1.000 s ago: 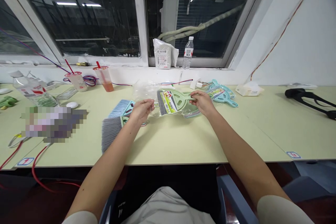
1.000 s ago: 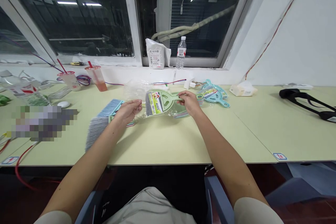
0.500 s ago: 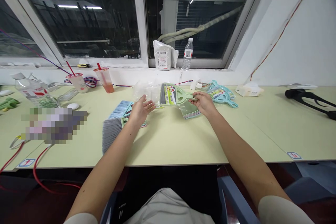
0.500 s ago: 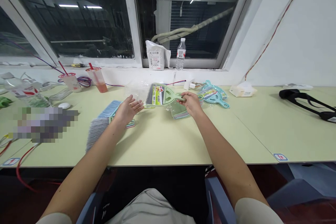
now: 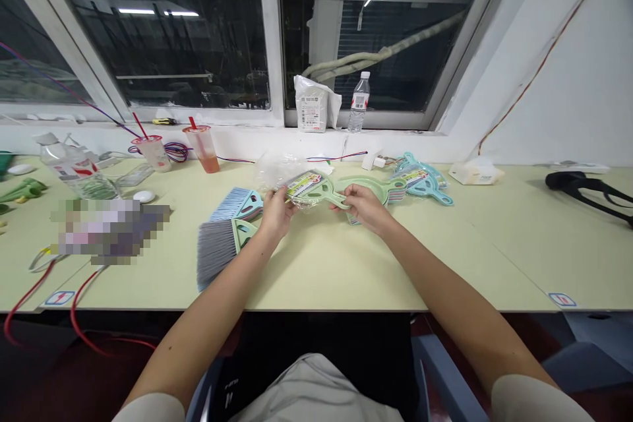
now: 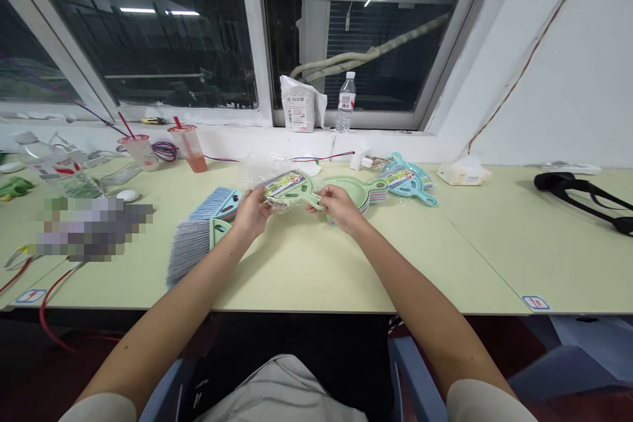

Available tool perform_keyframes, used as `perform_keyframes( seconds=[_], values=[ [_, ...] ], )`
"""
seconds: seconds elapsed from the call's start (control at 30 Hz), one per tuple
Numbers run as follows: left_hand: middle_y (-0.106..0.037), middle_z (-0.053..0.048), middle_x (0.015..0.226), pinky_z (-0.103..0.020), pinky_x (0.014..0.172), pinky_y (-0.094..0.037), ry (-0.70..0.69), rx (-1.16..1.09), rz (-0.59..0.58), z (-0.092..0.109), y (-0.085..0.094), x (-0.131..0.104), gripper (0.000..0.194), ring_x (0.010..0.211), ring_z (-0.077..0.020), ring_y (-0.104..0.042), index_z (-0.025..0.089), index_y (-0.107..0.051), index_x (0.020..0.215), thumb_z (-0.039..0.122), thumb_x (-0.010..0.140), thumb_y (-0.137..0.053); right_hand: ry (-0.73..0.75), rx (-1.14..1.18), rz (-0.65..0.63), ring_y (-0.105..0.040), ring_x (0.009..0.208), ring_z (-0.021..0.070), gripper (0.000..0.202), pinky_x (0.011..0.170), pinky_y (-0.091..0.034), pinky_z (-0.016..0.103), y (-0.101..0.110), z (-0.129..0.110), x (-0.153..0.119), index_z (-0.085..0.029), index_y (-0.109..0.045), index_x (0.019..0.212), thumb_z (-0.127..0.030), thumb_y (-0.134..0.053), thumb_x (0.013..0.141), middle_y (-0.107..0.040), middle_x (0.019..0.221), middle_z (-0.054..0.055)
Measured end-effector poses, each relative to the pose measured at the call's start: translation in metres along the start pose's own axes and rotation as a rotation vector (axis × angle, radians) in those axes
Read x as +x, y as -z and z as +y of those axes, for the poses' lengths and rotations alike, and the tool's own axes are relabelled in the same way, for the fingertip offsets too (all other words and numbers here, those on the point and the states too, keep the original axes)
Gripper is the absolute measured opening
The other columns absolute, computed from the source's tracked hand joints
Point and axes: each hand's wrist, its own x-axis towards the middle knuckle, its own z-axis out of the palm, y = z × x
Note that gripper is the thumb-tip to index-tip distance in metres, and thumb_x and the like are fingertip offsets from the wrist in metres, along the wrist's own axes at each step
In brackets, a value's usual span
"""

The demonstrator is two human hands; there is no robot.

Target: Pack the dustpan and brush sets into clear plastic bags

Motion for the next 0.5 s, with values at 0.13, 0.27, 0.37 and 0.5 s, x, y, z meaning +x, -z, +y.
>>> perform_keyframes(
  seconds=[0.13, 0.27, 0.37, 0.5],
  values=[
    [-0.062, 0.001, 0.087, -0.026, 0.058, -0.057, 0.033, 0.057, 0.077, 0.004, 0.004, 0.003, 0.038, 0.065, -0.014, -0.066, 0.025, -0.05, 0.111, 0.021, 0.078, -0.069, 0.057, -0.282, -0.128, -0.07, 0.076, 0.0193, 0.016, 0.073, -0.055, 0.033, 0.012, -0.019, -0.005, -0.021, -0.061, 0.073, -0.022, -0.076, 0.068, -0.072, 0.085, 0.004],
    [-0.054, 0.003, 0.078, -0.022, 0.045, -0.044, 0.058, 0.172, 0.019, 0.007, 0.002, -0.003, 0.049, 0.055, -0.0135, -0.058, 0.025, -0.053, 0.115, 0.02, 0.071, -0.071, 0.224, -0.387, 0.131, -0.053, 0.056, 0.0134, 0.017, 0.056, -0.044, 0.027, 0.035, -0.032, 0.005, -0.021, -0.061, 0.067, -0.027, -0.069, 0.08, -0.06, 0.058, 0.0],
    [-0.05, 0.005, 0.073, -0.022, 0.041, -0.037, 0.067, 0.25, -0.058, 0.009, -0.001, -0.012, 0.051, 0.05, -0.0128, -0.052, 0.026, -0.055, 0.115, 0.018, 0.066, -0.068, 0.214, -0.281, 0.295, -0.058, 0.059, 0.0132, 0.015, 0.054, -0.046, 0.025, 0.041, -0.029, 0.012, -0.022, -0.063, 0.075, -0.026, -0.077, 0.074, -0.062, 0.065, -0.001],
    [-0.051, 0.005, 0.07, -0.023, 0.046, -0.041, 0.091, 0.272, -0.138, 0.008, -0.004, -0.02, 0.043, 0.054, -0.0159, -0.057, 0.028, -0.052, 0.108, 0.021, 0.068, -0.066, -0.024, -0.016, 0.16, -0.071, 0.074, 0.0184, 0.044, 0.063, -0.057, 0.028, 0.026, -0.018, 0.008, -0.026, -0.065, 0.107, -0.027, -0.084, 0.068, -0.074, 0.088, 0.001]
  ],
)
